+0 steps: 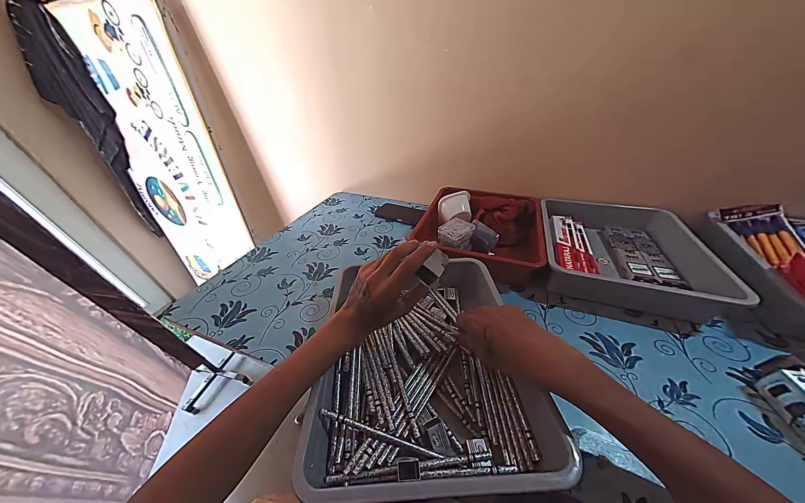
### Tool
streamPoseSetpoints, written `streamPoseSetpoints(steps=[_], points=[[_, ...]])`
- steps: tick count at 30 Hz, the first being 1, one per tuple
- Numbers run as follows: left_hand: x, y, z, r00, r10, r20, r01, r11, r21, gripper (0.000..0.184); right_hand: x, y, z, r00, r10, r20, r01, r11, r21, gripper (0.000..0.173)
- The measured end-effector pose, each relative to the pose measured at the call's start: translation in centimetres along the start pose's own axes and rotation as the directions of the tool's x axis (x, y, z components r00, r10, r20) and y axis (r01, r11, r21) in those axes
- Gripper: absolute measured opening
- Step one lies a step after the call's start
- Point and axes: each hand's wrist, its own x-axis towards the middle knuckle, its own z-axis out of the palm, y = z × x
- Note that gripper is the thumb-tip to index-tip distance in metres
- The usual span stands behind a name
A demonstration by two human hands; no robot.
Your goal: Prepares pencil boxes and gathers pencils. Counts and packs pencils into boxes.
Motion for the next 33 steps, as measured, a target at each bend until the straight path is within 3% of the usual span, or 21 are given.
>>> streamPoseSetpoints(steps=[4,6,8,11,14,16,21,23,33], points=[[-0.2,-0.1,0.1,1.000,-0.026,0.000,0.026,1.000,-0.010,0.050,-1.9,1.5,-1.1,0.966,-0.139,-0.218,0.157,0.986,0.064,0.023],[-0.1,-0.1,0.0,0.999,-0.042,0.009,0.042,0.999,-0.023,0.050,-3.8,2.0,-2.1,0.881,-0.221,-0.418,0.267,0.962,0.055,0.017],[-0.1,-0.2,0.1,0.999,-0.041,-0.001,0.040,0.999,-0.029,0.050,-5.7,1.8,-3.3,0.728,-0.265,-0.633,0.367,0.930,0.032,0.016],[-0.1,-0.2,0.2,1.000,-0.020,-0.017,0.020,1.000,-0.022,0.049,-7.6,0.2,-4.3,0.397,-0.253,-0.882,0.638,0.767,0.067,0.017],[-0.1,-0.2,0.1,1.000,-0.015,-0.022,0.015,1.000,-0.017,0.049,-7.5,-1.5,-3.7,0.100,-0.188,-0.977,0.712,0.700,-0.062,0.014],[-0.2,-0.3,0.2,0.999,-0.009,-0.033,0.009,1.000,-0.017,0.049,-7.1,-2.1,-2.6,0.004,-0.191,-0.982,0.691,0.710,-0.135,0.014],[-0.1,-0.3,0.3,0.998,0.003,-0.056,-0.003,1.000,-0.003,0.045,-6.2,-2.4,-0.2,-0.057,-0.543,-0.838,0.671,0.600,-0.435,0.007],[-0.1,-0.3,0.3,0.999,-0.002,-0.043,0.002,1.000,0.000,0.046,-5.5,-2.4,0.1,-0.068,-0.618,-0.783,0.648,0.569,-0.506,0.009],[-0.1,-0.4,0.4,0.999,0.036,-0.039,-0.035,0.999,0.026,0.043,-4.4,-2.8,0.8,-0.103,-0.675,-0.731,0.580,0.556,-0.595,0.002]])
